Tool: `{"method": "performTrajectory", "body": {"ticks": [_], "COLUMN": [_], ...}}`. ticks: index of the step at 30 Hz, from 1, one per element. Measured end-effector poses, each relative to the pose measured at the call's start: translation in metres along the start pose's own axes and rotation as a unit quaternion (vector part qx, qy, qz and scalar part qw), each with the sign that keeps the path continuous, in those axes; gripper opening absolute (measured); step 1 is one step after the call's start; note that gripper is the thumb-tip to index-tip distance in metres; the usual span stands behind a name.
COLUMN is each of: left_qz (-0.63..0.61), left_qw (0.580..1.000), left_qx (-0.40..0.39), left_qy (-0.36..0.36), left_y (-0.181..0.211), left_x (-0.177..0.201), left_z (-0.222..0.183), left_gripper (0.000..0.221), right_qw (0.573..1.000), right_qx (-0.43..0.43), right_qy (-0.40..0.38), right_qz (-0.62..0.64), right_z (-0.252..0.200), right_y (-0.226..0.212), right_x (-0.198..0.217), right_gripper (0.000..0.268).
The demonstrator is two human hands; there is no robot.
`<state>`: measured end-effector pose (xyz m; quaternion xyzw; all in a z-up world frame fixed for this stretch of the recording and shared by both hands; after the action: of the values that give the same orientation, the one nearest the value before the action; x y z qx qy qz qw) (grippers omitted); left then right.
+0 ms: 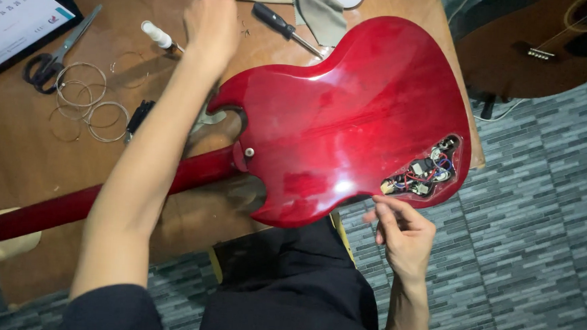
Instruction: The person unscrews the backplate of an electric guitar, removes it, and cleans the internal electronic components using a small tool and a cloth.
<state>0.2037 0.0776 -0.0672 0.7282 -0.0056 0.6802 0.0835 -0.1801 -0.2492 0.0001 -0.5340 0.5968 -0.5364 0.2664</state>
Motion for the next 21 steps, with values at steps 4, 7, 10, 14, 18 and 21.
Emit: {"method": "performTrajectory", "body": {"ticks": [4,7,10,14,18,21], "left_qz": [0.101,0.085,0.110,0.119,-0.268,-0.567], "left_qw": [0.995,0.996,0.994,0.993,0.930,0.806], "left_qx": [0.014,0.036,-0.016,-0.016,-0.204,-0.168], "left_qy": [-0.012,-0.022,0.022,-0.005,0.148,0.011], "left_y": [-0.003,-0.010,-0.021,0.010,0.126,0.190], "left_x": [-0.024,-0.030,-0.037,0.011,0.132,0.145], "left_z": [-0.019,-0.020,-0.023,-0.052,-0.153,-0.227], "left_gripper": [0.029,0.030,0.023,0.015,0.003,0.006], "right_qw": [0.999,0.999,0.999,1.000,0.990,0.971], "right_qx": [0.030,0.021,0.013,0.003,0.061,0.092], "right_qy": [-0.004,-0.003,-0.013,-0.005,-0.017,0.005], "right_qz": [-0.042,-0.039,-0.037,-0.006,0.124,0.219], "right_z": [-0.009,-0.016,-0.019,-0.024,-0.022,-0.024], "right_y": [-0.010,-0.015,-0.003,0.002,-0.007,-0.011], "right_x": [-0.007,-0.009,-0.011,-0.021,-0.036,-0.035], "right_gripper": [0.022,0.021,0.020,0.021,0.032,0.065]}}
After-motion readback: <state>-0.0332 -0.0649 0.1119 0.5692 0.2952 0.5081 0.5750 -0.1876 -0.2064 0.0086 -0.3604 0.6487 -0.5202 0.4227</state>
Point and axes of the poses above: each hand's wrist, its own z-axis towards the middle knuckle, its own x-axis out of the back of the hand, y = z × x, the point moved 7 cm from there along z, towards the middle knuckle, and after that the axes turned 10 degrees about -z, right-handed, at the moved point
